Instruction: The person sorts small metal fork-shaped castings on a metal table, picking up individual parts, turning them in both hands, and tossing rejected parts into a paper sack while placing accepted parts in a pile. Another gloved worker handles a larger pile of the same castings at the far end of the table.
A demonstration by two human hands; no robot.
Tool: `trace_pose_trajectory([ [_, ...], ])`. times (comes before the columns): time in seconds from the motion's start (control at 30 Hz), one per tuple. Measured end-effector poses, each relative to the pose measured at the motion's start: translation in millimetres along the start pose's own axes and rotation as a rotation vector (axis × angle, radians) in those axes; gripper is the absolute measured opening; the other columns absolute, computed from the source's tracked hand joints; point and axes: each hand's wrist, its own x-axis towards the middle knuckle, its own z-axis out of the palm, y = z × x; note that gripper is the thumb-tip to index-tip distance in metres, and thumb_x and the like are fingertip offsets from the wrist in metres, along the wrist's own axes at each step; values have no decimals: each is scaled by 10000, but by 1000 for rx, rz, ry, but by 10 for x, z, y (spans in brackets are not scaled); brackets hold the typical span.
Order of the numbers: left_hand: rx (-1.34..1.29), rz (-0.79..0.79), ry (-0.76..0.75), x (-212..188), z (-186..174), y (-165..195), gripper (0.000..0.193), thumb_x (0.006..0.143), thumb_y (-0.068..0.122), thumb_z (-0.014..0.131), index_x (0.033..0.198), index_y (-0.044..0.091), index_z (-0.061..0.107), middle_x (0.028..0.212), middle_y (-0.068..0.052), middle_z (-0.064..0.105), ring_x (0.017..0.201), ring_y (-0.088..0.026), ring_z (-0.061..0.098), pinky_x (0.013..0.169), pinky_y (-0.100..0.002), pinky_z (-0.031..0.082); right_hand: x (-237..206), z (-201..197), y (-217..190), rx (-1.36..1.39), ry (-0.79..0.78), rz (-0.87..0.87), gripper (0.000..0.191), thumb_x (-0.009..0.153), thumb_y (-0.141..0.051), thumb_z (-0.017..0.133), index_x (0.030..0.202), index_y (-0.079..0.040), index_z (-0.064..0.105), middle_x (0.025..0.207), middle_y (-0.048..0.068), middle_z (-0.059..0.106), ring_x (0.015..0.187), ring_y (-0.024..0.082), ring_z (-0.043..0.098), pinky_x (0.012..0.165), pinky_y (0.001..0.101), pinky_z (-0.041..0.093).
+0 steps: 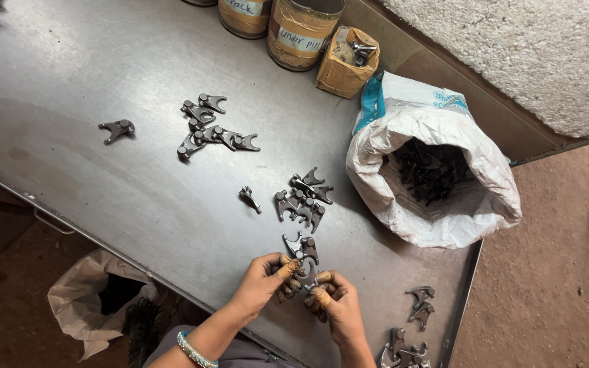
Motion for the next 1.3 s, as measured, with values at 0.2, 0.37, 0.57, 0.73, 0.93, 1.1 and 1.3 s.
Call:
trace_pose_trajectory([
  [0.2,872,348,229,-133,38,362,266,833,252,819,1007,75,724,883,-61,748,740,-201,730,655,-341,552,253,-283,-686,230,-52,84,222,877,-160,806,970,-4,679,757,80,691,631,112,654,555,204,521],
  [0.37,1098,312,222,-247,136,574,611,679,252,917,1227,160,663,1047,-114,613,860,-342,675,747,-455,534,442,114,-884,-137,112,-326,444,704,-111,807,1145,-131,759,931,133,719,755,168,665,672,273,537],
  [0.57,1130,169,148,-297,236,661,790,670,147,911,1370,250,560,1177,-124,512,887,-356,675,812,-480,543,314,566,-678,-1052,177,-489,364,798,-28,770,1137,-159,786,968,89,661,914,250,643,826,355,533],
  [0.73,1144,204,118,-250,185,676,807,644,132,928,1358,244,570,1170,-145,499,933,-391,644,820,-497,535,73,277,-782,-1096,142,-500,420,690,86,710,1035,-132,810,1045,63,716,1017,260,641,893,357,529],
  [0.93,1138,264,107,-127,278,528,761,659,76,888,1347,220,595,1162,-152,506,942,-395,650,816,-494,538,-71,220,-595,-1143,321,-399,591,588,14,860,1140,-68,668,1038,136,654,972,304,594,870,382,511],
  [1.1,956,218,102,-111,279,490,521,754,166,849,1237,168,653,1143,-101,563,902,-306,715,790,-436,558,28,-6,-327,-732,216,-433,407,743,57,782,1113,-52,653,1091,113,711,1021,253,668,920,347,548],
  [1.3,722,428,120,-107,226,371,272,917,106,712,1185,58,707,1000,-40,724,848,-176,745,729,-326,586,-31,-293,-194,299,3,-206,517,745,101,775,1207,-34,585,1173,137,667,1055,225,667,875,333,568],
])
